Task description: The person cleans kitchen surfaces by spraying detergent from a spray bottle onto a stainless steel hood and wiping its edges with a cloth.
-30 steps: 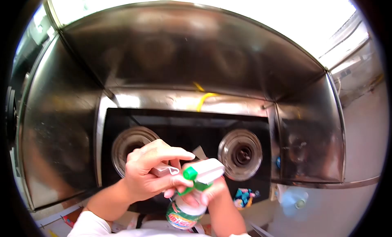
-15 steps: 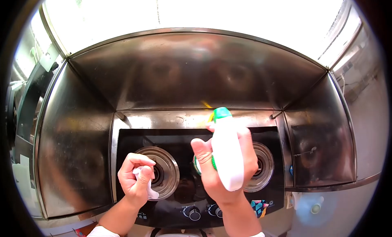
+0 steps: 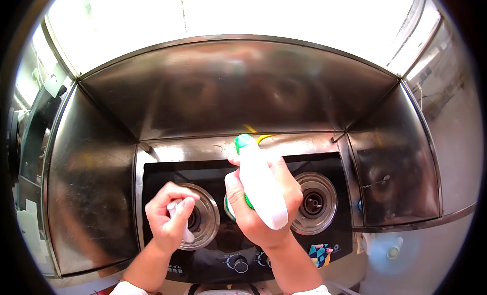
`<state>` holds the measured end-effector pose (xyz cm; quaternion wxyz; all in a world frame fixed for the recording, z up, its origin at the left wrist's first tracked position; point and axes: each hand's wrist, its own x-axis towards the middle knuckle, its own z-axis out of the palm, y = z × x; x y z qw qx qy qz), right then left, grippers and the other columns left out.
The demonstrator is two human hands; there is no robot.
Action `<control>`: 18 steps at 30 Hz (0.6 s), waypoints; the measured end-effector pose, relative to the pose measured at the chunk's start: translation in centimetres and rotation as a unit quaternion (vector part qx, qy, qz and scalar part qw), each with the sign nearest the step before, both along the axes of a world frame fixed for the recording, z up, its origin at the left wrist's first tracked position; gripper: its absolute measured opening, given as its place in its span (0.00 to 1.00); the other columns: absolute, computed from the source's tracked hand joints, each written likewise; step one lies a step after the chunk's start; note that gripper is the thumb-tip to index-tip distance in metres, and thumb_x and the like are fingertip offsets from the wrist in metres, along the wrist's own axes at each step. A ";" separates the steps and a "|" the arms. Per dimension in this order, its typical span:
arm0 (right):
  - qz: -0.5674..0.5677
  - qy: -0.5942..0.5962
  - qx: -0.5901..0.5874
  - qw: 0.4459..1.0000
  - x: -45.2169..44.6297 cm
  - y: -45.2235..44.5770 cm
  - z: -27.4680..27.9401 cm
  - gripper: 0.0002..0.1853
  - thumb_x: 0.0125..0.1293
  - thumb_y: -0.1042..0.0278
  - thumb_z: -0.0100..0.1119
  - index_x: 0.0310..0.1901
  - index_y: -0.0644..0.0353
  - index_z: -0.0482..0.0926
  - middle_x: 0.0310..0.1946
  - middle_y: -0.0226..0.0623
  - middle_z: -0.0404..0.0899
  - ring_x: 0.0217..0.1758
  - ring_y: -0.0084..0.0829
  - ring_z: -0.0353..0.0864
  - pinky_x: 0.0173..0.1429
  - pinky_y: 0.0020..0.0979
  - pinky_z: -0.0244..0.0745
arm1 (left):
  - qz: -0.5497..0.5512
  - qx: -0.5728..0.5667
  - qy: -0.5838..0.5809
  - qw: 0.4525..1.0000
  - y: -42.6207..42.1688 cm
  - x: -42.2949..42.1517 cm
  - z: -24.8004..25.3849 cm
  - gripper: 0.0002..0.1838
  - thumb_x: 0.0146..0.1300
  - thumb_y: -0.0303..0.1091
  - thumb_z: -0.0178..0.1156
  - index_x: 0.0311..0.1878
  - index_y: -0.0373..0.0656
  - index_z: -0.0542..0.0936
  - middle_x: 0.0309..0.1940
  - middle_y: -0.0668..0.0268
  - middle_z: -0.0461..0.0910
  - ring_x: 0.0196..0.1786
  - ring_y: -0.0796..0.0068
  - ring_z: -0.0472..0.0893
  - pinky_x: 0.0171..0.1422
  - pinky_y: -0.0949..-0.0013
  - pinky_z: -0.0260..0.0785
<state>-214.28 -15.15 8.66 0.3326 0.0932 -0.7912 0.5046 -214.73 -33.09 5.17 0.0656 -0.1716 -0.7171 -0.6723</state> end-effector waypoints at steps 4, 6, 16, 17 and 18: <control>0.132 -0.076 -0.210 0.966 0.9 0.1 -0.8 0.25 0.49 0.85 0.61 0.53 0.77 0.74 0.44 0.50 0.81 0.34 0.31 0.85 0.40 0.28 0.81 | -0.011 -0.019 0.039 0.999 1.7 -3.0 3.0 0.06 0.62 0.27 0.61 0.38 0.36 0.83 0.30 0.63 0.80 0.30 0.78 0.77 0.35 0.76 0.67; 0.159 -0.098 -0.214 0.959 1.4 0.5 -1.3 0.24 0.48 0.85 0.60 0.52 0.77 0.74 0.43 0.50 0.81 0.33 0.30 0.85 0.40 0.28 0.81 | -0.058 -0.007 0.029 0.998 2.5 -4.2 4.0 0.08 0.63 0.30 0.62 0.37 0.34 0.83 0.30 0.62 0.80 0.31 0.77 0.78 0.35 0.75 0.67; 0.099 -0.065 0.011 0.993 2.6 1.7 -2.2 0.18 0.41 0.84 0.59 0.39 0.68 0.81 0.34 0.39 0.83 0.29 0.30 0.84 0.34 0.26 0.78 | -0.254 -0.074 -0.233 0.936 2.8 -4.9 5.6 0.14 0.61 0.40 0.66 0.36 0.36 0.82 0.26 0.73 0.78 0.29 0.88 0.72 0.33 0.81 0.64; 0.105 -0.051 0.036 0.993 2.7 1.8 -2.2 0.18 0.40 0.84 0.59 0.39 0.67 0.81 0.34 0.39 0.83 0.29 0.30 0.84 0.33 0.26 0.78 | -0.280 -0.074 -0.258 0.922 2.8 -5.0 5.6 0.14 0.60 0.40 0.66 0.36 0.36 0.82 0.26 0.74 0.78 0.29 0.88 0.72 0.33 0.81 0.64; 0.110 -0.071 0.015 0.991 2.9 1.8 -2.2 0.18 0.39 0.84 0.59 0.38 0.67 0.81 0.34 0.39 0.83 0.28 0.31 0.83 0.33 0.27 0.77 | -0.283 -0.073 -0.259 0.921 2.9 -4.9 5.5 0.15 0.60 0.41 0.67 0.36 0.36 0.82 0.26 0.73 0.78 0.30 0.88 0.73 0.34 0.81 0.65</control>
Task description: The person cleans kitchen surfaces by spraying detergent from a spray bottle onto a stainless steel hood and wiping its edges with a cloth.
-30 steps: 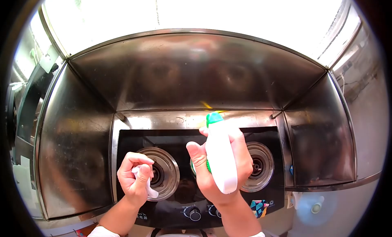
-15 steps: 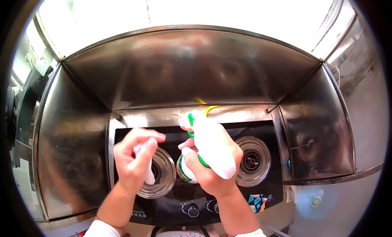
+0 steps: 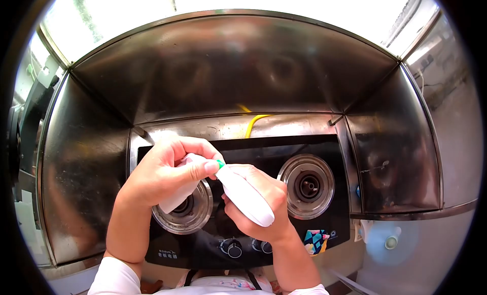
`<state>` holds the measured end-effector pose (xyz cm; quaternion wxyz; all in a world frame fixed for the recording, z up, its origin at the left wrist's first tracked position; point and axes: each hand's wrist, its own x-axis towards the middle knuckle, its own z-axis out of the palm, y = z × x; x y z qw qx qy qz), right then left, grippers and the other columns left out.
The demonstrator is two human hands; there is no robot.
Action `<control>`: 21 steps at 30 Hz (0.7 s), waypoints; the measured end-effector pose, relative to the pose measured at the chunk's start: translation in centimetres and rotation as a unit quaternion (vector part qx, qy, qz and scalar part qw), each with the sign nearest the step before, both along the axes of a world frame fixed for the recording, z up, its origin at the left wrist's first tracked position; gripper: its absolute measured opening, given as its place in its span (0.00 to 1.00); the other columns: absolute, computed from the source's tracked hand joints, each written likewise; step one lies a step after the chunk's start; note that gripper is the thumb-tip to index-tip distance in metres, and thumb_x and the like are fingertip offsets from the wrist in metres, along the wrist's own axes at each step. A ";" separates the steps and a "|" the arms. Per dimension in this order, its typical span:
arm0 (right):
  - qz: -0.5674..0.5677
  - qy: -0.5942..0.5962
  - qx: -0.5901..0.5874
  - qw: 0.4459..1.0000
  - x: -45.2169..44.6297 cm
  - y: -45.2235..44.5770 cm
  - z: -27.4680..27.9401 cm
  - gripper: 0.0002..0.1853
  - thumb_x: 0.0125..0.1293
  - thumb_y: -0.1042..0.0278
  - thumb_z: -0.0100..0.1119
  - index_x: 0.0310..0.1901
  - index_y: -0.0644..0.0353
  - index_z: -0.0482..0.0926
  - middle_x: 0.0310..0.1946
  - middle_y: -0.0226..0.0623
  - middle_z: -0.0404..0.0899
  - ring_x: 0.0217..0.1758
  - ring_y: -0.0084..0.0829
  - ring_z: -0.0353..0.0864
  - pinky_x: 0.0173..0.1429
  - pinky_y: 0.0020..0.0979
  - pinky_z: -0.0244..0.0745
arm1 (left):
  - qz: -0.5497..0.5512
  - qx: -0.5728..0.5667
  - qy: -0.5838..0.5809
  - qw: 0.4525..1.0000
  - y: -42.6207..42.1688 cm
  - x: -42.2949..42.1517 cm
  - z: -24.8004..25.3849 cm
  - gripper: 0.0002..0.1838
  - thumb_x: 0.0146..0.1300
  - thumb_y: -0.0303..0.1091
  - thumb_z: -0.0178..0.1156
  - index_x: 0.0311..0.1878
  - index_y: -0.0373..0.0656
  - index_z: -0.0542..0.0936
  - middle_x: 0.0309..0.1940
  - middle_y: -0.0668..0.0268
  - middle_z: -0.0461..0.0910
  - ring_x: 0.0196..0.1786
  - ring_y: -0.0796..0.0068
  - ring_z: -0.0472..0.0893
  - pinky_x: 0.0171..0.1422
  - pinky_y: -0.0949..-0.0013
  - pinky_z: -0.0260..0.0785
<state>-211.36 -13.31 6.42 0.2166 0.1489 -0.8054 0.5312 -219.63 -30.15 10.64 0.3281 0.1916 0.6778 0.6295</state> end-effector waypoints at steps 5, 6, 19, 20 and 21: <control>0.021 -0.025 0.006 0.999 0.7 0.9 -0.2 0.18 0.39 0.82 0.60 0.38 0.68 0.81 0.32 0.39 0.82 0.26 0.31 0.83 0.34 0.26 0.77 | 0.019 0.005 0.082 0.996 0.8 1.4 -0.9 0.14 0.58 0.39 0.68 0.36 0.36 0.82 0.26 0.72 0.79 0.29 0.88 0.72 0.34 0.81 0.65; 0.043 -0.048 -0.016 0.998 0.9 1.1 -0.5 0.18 0.39 0.81 0.60 0.39 0.69 0.80 0.31 0.39 0.82 0.26 0.29 0.83 0.34 0.26 0.77 | 0.055 0.044 0.132 0.989 1.1 1.9 -1.3 0.13 0.58 0.37 0.68 0.36 0.35 0.83 0.26 0.72 0.79 0.28 0.88 0.72 0.34 0.81 0.65; 0.248 -0.195 -0.395 0.863 1.5 1.3 -1.5 0.23 0.42 0.82 0.63 0.45 0.73 0.77 0.35 0.44 0.81 0.31 0.32 0.84 0.37 0.27 0.79 | 0.125 0.137 0.301 0.935 0.5 3.7 -2.6 0.13 0.48 0.24 0.71 0.40 0.36 0.85 0.31 0.60 0.84 0.31 0.77 0.82 0.35 0.78 0.73; 0.233 -0.180 -0.342 0.892 1.5 1.3 -1.4 0.21 0.44 0.82 0.63 0.45 0.73 0.78 0.36 0.44 0.81 0.31 0.32 0.84 0.37 0.27 0.79 | 0.120 0.159 0.217 0.955 0.2 3.9 -2.6 0.12 0.49 0.25 0.71 0.40 0.35 0.85 0.31 0.60 0.84 0.31 0.77 0.82 0.36 0.79 0.73; 0.217 -0.165 -0.288 0.918 1.5 1.2 -1.3 0.19 0.45 0.81 0.62 0.44 0.73 0.78 0.36 0.44 0.81 0.31 0.31 0.84 0.37 0.27 0.79 | 0.114 0.180 0.132 0.968 -0.1 4.0 -2.5 0.12 0.50 0.27 0.70 0.40 0.35 0.85 0.32 0.61 0.84 0.32 0.78 0.82 0.37 0.79 0.72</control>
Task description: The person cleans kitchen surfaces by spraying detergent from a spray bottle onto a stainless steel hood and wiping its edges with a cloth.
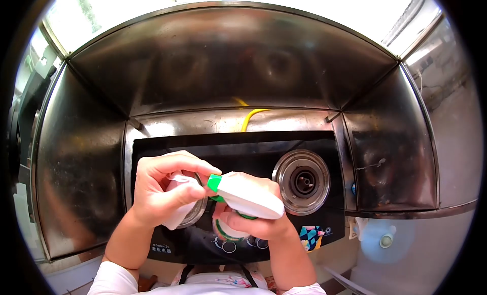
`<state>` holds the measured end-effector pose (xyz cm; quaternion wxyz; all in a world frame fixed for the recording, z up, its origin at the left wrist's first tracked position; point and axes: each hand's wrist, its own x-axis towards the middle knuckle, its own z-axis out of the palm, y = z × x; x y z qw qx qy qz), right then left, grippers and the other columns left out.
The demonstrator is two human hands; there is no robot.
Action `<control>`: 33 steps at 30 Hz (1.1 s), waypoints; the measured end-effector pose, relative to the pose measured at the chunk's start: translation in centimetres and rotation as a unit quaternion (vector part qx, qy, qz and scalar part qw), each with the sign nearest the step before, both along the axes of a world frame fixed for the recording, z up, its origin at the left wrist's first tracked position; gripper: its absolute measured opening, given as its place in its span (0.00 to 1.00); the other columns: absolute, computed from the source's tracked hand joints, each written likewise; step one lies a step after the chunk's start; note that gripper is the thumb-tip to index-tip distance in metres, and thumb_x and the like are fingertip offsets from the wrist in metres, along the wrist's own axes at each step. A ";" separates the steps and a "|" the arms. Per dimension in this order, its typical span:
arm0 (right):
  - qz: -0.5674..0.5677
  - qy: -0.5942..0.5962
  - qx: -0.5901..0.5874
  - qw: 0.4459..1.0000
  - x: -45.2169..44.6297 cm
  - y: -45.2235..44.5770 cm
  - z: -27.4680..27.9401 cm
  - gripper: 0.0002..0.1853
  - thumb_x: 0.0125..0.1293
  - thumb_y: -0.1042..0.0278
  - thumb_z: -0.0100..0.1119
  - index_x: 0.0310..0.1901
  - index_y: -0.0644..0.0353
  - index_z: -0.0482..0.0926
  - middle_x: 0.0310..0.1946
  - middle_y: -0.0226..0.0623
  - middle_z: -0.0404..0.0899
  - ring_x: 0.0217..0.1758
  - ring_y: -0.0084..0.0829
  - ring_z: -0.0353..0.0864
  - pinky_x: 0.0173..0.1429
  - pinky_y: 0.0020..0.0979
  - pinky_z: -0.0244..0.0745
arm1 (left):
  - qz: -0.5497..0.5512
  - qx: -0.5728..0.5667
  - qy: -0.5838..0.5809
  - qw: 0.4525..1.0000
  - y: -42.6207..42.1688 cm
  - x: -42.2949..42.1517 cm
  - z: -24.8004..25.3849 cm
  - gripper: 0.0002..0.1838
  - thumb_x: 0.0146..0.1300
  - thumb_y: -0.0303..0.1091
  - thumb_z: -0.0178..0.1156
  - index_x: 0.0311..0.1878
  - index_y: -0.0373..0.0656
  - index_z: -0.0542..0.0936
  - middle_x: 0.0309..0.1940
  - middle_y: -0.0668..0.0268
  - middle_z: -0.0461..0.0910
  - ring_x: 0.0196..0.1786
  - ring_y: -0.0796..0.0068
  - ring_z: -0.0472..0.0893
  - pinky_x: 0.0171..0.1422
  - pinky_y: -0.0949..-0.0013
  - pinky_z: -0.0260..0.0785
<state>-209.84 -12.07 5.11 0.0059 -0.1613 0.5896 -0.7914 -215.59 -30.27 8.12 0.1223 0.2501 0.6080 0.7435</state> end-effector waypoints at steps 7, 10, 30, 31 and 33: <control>-0.100 0.151 0.253 0.950 0.0 -0.8 -0.1 0.21 0.39 0.85 0.60 0.41 0.70 0.79 0.35 0.42 0.82 0.31 0.31 0.83 0.36 0.28 0.78 | -0.043 -0.127 -0.091 0.987 -1.2 -0.3 0.9 0.11 0.56 0.31 0.69 0.39 0.34 0.84 0.29 0.66 0.83 0.31 0.85 0.78 0.37 0.80 0.70; -0.116 0.176 0.251 0.945 0.1 -1.0 -0.5 0.21 0.40 0.83 0.61 0.42 0.69 0.79 0.35 0.41 0.82 0.31 0.29 0.83 0.37 0.27 0.78 | -0.035 -0.104 -0.058 0.992 -0.8 0.1 -0.1 0.12 0.55 0.32 0.70 0.39 0.33 0.83 0.31 0.65 0.83 0.32 0.83 0.78 0.36 0.80 0.70; 0.304 0.006 -0.377 0.875 -0.6 -1.7 -3.9 0.26 0.37 0.85 0.58 0.46 0.77 0.76 0.38 0.62 0.79 0.31 0.43 0.82 0.34 0.36 0.80 | 0.003 0.055 0.074 0.996 0.5 2.1 0.1 0.17 0.46 0.17 0.70 0.43 0.29 0.82 0.34 0.54 0.83 0.35 0.73 0.84 0.39 0.75 0.75; 0.291 -0.006 -0.395 0.871 -0.3 -1.8 -4.0 0.25 0.39 0.85 0.58 0.46 0.77 0.76 0.39 0.63 0.79 0.32 0.43 0.82 0.35 0.37 0.80 | 0.005 0.054 0.074 0.996 0.4 2.1 0.1 0.17 0.46 0.17 0.70 0.43 0.29 0.82 0.34 0.54 0.83 0.35 0.73 0.84 0.39 0.75 0.75; 0.272 -0.030 -0.385 0.881 0.1 -1.6 -3.5 0.23 0.42 0.84 0.60 0.45 0.76 0.75 0.40 0.65 0.79 0.32 0.43 0.83 0.37 0.39 0.81 | -0.001 0.089 -0.006 0.996 0.1 2.2 0.2 0.16 0.48 0.19 0.70 0.43 0.29 0.82 0.35 0.55 0.83 0.36 0.75 0.83 0.39 0.76 0.74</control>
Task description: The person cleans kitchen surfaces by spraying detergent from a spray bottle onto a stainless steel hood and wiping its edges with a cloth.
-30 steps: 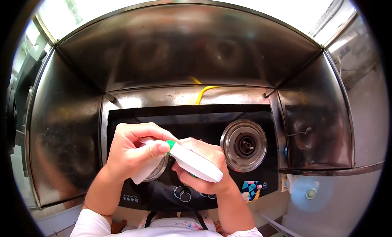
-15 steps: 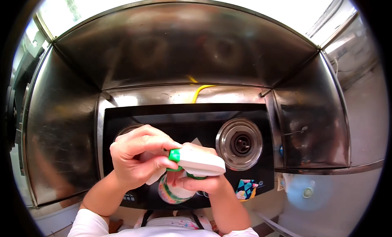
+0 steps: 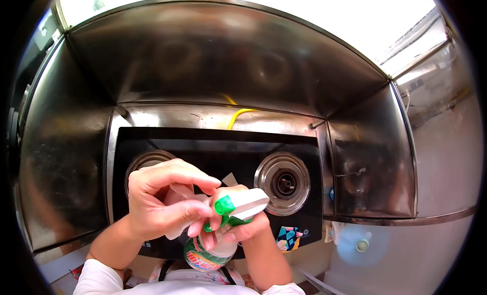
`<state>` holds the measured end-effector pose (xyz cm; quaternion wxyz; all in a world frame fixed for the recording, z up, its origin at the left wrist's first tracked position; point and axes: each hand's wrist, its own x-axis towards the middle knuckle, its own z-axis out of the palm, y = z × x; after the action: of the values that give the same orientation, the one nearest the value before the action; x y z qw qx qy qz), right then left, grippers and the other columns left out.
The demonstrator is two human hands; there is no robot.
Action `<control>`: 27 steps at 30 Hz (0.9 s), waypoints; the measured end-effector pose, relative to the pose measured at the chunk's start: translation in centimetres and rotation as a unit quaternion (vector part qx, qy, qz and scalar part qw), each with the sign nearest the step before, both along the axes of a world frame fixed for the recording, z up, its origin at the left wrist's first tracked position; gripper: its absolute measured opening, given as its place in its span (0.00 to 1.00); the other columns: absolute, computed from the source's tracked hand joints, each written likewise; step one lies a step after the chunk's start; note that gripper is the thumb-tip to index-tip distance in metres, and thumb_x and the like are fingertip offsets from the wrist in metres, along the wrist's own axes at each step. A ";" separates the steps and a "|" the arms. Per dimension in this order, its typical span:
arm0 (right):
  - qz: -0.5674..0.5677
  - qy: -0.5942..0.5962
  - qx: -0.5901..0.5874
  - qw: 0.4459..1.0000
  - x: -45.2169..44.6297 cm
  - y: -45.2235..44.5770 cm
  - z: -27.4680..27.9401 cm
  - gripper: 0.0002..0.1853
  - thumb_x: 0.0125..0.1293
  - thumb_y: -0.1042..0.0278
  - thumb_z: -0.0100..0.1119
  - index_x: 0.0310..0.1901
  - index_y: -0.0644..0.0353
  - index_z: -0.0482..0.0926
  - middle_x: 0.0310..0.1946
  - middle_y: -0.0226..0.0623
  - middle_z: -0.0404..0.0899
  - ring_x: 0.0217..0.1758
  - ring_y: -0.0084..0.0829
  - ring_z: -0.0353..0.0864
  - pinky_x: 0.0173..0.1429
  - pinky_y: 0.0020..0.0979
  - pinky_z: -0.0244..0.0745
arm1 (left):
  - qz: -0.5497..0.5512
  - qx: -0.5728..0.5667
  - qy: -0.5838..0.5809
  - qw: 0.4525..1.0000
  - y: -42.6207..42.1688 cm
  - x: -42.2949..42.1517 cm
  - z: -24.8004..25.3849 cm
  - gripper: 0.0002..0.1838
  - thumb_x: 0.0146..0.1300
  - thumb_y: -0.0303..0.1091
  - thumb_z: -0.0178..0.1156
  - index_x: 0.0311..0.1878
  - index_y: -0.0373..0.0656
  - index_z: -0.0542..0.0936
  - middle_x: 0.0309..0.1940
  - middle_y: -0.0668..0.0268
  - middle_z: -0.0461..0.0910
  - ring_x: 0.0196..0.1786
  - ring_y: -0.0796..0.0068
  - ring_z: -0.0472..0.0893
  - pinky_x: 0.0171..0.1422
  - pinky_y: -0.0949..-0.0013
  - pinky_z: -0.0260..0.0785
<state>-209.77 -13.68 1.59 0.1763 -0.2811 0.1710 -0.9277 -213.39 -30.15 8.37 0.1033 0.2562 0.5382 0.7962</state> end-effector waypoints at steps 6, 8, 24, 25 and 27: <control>-0.406 -0.004 0.338 0.849 1.2 -1.6 7.5 0.16 0.51 0.78 0.64 0.41 0.73 0.74 0.40 0.61 0.79 0.37 0.40 0.84 0.40 0.33 0.81 | 0.169 0.109 -0.231 0.952 -2.2 -1.0 -4.1 0.10 0.71 0.35 0.54 0.36 0.38 0.77 0.27 0.72 0.76 0.26 0.90 0.70 0.30 0.83 0.62; -0.530 0.036 0.401 0.746 0.5 -2.7 8.2 0.16 0.52 0.77 0.61 0.43 0.74 0.73 0.39 0.57 0.79 0.41 0.38 0.83 0.38 0.29 0.81 | 0.169 0.112 -0.255 0.945 -2.5 -0.8 -5.0 0.09 0.70 0.34 0.54 0.36 0.39 0.77 0.27 0.72 0.75 0.27 0.90 0.70 0.31 0.83 0.61; -0.629 0.055 0.480 0.609 -3.0 -2.8 6.4 0.15 0.46 0.86 0.54 0.40 0.77 0.76 0.38 0.46 0.80 0.40 0.35 0.85 0.46 0.31 0.82 | 0.174 0.064 -0.257 0.948 -2.7 -1.2 -6.0 0.08 0.69 0.34 0.55 0.36 0.40 0.77 0.28 0.73 0.76 0.28 0.91 0.71 0.32 0.84 0.62; -0.625 0.046 0.478 0.616 -3.0 -2.7 6.4 0.14 0.46 0.86 0.54 0.38 0.76 0.77 0.38 0.45 0.80 0.40 0.35 0.85 0.46 0.31 0.83 | 0.175 0.053 -0.254 0.950 -2.7 -1.2 -5.9 0.08 0.69 0.34 0.56 0.35 0.40 0.78 0.28 0.73 0.77 0.28 0.91 0.71 0.32 0.84 0.62; -0.603 0.056 0.473 0.640 -3.1 -2.2 6.2 0.16 0.47 0.85 0.54 0.41 0.76 0.77 0.40 0.48 0.80 0.40 0.36 0.85 0.47 0.32 0.82 | 0.149 0.049 -0.255 0.954 -2.5 -1.3 -5.3 0.08 0.68 0.33 0.57 0.36 0.39 0.79 0.27 0.72 0.77 0.29 0.90 0.72 0.33 0.84 0.63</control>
<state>-212.91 -15.93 7.77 -0.3230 -0.0455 0.7276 -0.6035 -214.72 -32.68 3.03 0.1046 -0.0334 0.4868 0.8666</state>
